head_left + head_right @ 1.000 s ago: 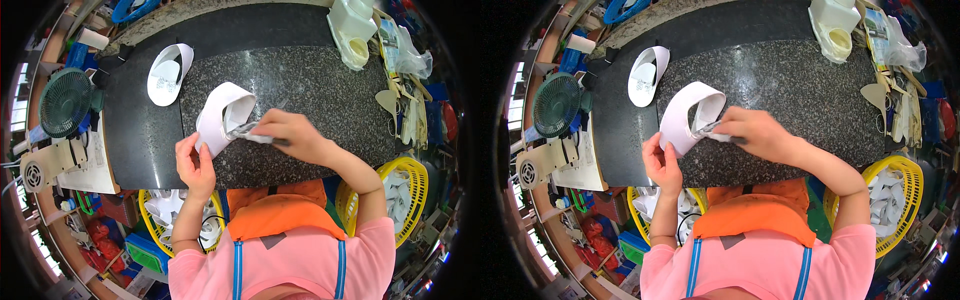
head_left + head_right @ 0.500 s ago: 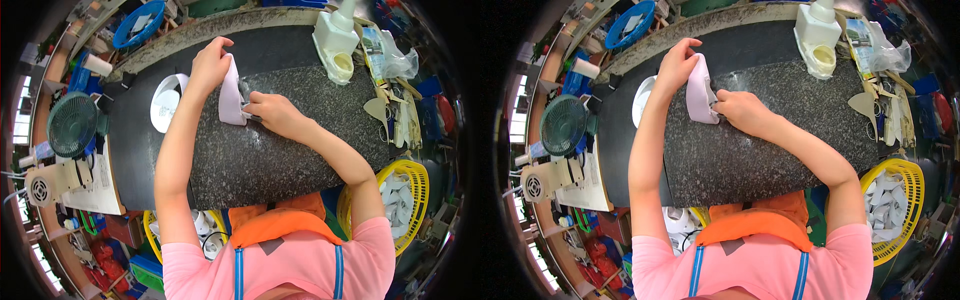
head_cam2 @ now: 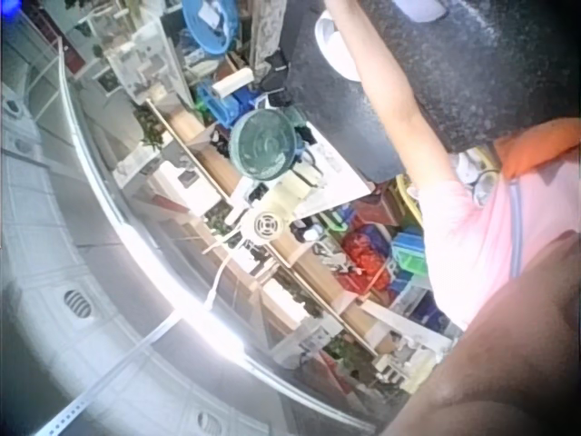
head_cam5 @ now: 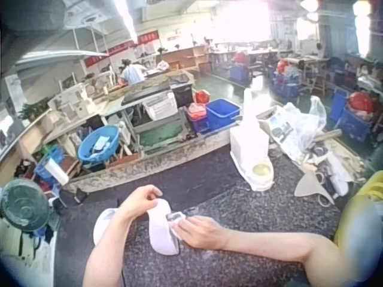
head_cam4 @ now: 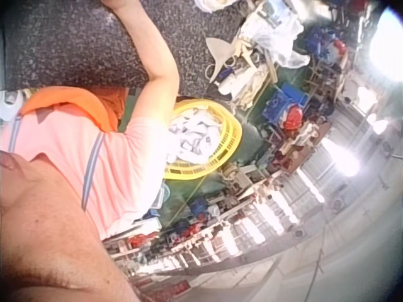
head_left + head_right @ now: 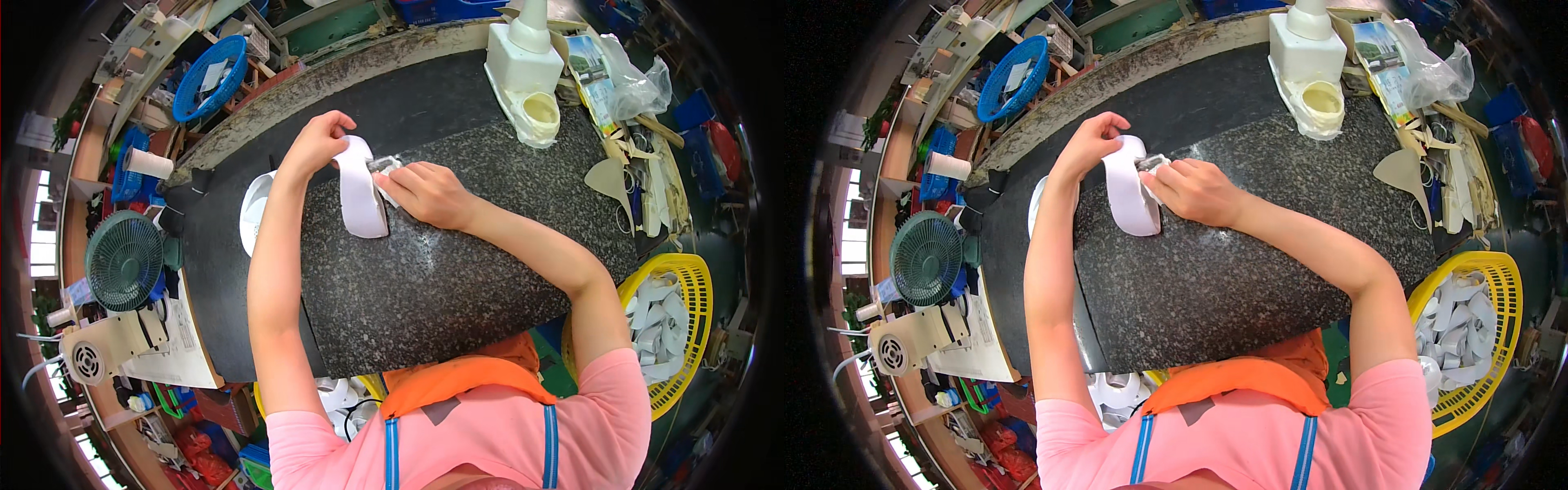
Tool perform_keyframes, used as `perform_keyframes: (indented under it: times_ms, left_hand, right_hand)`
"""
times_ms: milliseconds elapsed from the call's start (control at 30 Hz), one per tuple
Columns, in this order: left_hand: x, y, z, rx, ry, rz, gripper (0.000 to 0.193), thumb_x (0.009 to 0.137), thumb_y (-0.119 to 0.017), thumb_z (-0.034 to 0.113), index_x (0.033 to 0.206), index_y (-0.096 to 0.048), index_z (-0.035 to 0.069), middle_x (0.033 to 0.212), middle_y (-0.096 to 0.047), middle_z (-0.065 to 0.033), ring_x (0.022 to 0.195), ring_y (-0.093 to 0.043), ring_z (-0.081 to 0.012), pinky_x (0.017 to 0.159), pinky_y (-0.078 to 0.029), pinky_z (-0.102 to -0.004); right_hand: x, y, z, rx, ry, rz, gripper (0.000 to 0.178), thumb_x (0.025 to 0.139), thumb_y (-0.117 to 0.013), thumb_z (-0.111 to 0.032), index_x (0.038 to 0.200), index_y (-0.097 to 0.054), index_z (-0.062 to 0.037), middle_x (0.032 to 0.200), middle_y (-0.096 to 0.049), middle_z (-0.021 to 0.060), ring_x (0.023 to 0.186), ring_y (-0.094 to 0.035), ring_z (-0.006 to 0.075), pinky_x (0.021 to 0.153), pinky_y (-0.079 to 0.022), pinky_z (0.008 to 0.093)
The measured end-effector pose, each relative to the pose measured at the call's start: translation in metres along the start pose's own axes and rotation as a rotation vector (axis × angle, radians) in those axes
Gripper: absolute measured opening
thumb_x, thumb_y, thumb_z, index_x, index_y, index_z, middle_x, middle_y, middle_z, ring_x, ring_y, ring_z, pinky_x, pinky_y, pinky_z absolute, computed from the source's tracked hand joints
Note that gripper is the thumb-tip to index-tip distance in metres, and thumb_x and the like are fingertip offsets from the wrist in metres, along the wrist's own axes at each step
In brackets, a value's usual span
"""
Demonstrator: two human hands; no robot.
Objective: The person rubs a material piece against the table, applies glue to shoe upper components using an applicator, folds and presses the parts together by hand, and places the assembled pieces into a basket.
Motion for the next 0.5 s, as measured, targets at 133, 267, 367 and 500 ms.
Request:
perform_keyframes:
  times_ms: [133,267,367,500]
  left_hand:
    - [-0.054,0.026,-0.001,-0.32,-0.047,0.195,0.043,0.083,-0.064,-0.006,0.125,-0.06,0.001,0.088,-0.062,-0.0019,0.08,-0.06,-0.0098,0.071,-0.048,-0.0238]
    - [-0.126,0.043,-0.012,-0.648,-0.107,0.314,0.047,0.09,-0.06,-0.007,0.136,-0.054,-0.003,0.104,-0.067,-0.0076,0.091,-0.065,-0.0123,0.081,-0.052,-0.0261]
    - [-0.173,0.039,-0.033,-0.73,-0.045,0.314,0.048,0.091,-0.064,-0.001,0.138,-0.055,-0.003,0.109,-0.068,-0.0067,0.097,-0.065,-0.0133,0.089,-0.052,-0.0272]
    - [-0.218,0.038,-0.062,-0.71,0.088,0.356,0.04,0.091,-0.065,0.0,0.13,-0.059,-0.005,0.114,-0.069,-0.0106,0.102,-0.066,-0.0152,0.09,-0.053,-0.0284]
  right_hand:
    - [0.006,0.05,0.014,0.15,-0.209,0.232,0.033,0.08,-0.067,-0.006,0.113,-0.069,-0.0061,0.089,-0.06,0.0047,0.077,-0.064,0.0202,0.065,-0.053,0.032]
    - [0.004,0.065,0.045,0.441,-0.531,0.182,0.046,0.074,-0.071,0.01,0.116,-0.07,-0.008,0.095,-0.062,0.009,0.084,-0.065,0.0247,0.069,-0.053,0.0326]
    - [0.02,0.044,0.022,0.759,-0.409,0.056,0.041,0.074,-0.071,0.01,0.111,-0.072,-0.0061,0.101,-0.062,0.008,0.089,-0.065,0.0247,0.074,-0.053,0.0316]
    - [0.046,0.008,-0.032,0.962,-0.246,-0.079,0.038,0.072,-0.071,0.01,0.106,-0.074,-0.0068,0.103,-0.064,0.0083,0.097,-0.065,0.0268,0.081,-0.053,0.0341]
Point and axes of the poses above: each hand's wrist, its own x-axis towards the middle knuckle, its own y-axis out of the back of the hand, z = x × y, the point moved 9 cm from there along x, towards the middle knuckle
